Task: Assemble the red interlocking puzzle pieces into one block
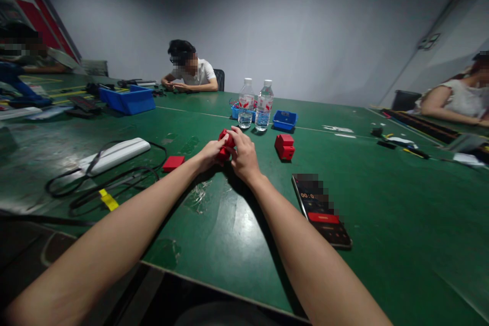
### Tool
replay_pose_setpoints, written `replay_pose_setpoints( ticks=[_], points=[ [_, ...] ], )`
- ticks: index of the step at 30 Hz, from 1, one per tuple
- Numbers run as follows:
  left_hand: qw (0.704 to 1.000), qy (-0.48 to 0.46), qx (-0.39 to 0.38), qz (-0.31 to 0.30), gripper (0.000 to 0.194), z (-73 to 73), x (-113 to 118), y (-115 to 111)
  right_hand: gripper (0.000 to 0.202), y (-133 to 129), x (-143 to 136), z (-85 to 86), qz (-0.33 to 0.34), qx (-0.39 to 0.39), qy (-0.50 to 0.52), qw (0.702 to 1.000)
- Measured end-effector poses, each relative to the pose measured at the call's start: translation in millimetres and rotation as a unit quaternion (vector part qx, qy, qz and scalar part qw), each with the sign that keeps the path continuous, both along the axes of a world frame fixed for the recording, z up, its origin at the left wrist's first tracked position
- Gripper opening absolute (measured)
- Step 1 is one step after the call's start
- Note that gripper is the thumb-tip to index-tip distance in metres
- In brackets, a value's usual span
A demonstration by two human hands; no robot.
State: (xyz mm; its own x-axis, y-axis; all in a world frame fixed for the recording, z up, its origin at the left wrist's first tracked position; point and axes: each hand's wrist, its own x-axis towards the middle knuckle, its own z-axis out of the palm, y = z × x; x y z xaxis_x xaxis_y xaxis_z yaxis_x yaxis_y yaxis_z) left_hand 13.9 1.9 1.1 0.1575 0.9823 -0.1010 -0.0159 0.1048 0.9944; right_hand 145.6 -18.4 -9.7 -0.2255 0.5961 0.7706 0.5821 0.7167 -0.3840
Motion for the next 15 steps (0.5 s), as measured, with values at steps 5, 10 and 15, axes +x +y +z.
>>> replay_pose_setpoints(
  ticks=[5,10,15],
  points=[
    [0.999,0.006,0.004,0.035,0.043,-0.5,1.8,-0.2,0.045,-0.2,-2.2,1.5,0.012,-0.024,0.034,0.999],
    [1.0,-0.008,0.013,0.025,0.038,0.3,1.0,-2.0,0.042,0.5,-1.1,1.6,0.027,-0.03,0.038,0.998],
    [0.999,-0.014,0.027,0.013,0.039,-1.3,0.0,-1.2,0.041,-0.3,1.1,4.6,0.029,-0.031,0.038,0.998]
  ],
)
